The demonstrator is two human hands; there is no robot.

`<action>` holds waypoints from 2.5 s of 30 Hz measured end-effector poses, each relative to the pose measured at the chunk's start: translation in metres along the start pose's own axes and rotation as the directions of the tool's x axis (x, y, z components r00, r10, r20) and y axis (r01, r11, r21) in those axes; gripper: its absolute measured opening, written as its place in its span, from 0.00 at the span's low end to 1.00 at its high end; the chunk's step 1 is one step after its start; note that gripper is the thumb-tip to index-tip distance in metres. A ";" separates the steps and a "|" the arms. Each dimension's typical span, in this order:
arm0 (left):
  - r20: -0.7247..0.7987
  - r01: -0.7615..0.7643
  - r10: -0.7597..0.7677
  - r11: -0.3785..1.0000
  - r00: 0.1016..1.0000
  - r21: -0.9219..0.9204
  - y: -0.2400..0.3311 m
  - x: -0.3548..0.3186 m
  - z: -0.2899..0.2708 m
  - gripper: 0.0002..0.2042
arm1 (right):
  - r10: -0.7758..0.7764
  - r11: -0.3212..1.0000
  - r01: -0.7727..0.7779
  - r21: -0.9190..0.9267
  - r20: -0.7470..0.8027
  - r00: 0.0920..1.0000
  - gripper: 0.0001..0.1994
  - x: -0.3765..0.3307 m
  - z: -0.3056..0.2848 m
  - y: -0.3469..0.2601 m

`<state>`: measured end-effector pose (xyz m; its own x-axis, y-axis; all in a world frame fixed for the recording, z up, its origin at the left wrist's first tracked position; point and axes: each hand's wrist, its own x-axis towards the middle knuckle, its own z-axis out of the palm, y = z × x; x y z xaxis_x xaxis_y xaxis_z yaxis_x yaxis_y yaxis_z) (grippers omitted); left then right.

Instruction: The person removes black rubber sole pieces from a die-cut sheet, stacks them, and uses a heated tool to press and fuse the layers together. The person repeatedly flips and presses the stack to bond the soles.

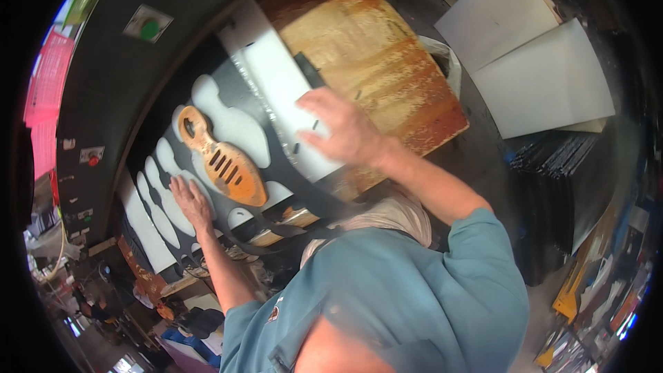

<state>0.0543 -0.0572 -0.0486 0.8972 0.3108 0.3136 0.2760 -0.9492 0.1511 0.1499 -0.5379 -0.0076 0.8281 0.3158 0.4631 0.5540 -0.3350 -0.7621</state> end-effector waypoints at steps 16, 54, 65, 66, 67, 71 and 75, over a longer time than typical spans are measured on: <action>0.116 0.245 -0.295 0.449 0.948 -0.859 0.000 0.012 -0.034 0.24 | 0.188 0.949 -0.088 -0.301 0.321 0.928 0.48 0.046 0.170 -0.112; 0.270 0.222 -0.046 0.707 0.962 -0.671 -0.042 0.048 -0.032 0.22 | 0.552 0.610 -0.540 -0.580 -0.178 0.815 0.44 0.001 0.008 0.043; -0.056 0.002 -0.025 0.928 0.998 -0.374 0.004 0.013 -0.045 0.23 | 0.590 0.668 -0.611 -0.425 -0.198 0.783 0.41 0.009 0.002 0.038; -0.104 -0.046 0.005 0.919 0.995 -0.392 0.011 0.016 -0.034 0.23 | 0.503 0.735 -0.543 -0.407 -0.211 0.838 0.38 0.011 -0.007 0.046; 0.018 -0.003 0.013 0.901 1.000 -0.433 0.017 0.020 -0.022 0.24 | 0.485 0.777 -0.562 -0.284 -0.300 0.822 0.37 0.014 -0.019 0.058; -0.043 -0.107 0.108 0.994 0.993 0.014 0.034 0.015 0.008 0.25 | 0.459 0.853 -0.508 0.119 -0.635 0.621 0.34 0.064 -0.106 0.147; -0.035 -0.072 0.070 0.996 0.997 -0.053 0.032 0.013 0.003 0.25 | 0.505 0.851 -0.405 0.335 -0.733 0.456 0.38 0.131 -0.198 0.236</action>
<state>0.0756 -0.0841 -0.0424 0.9018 0.2447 0.3561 0.1917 -0.9652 0.1778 0.4066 -0.7510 -0.0374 0.7200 -0.6759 0.1574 0.1075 -0.1155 -0.9875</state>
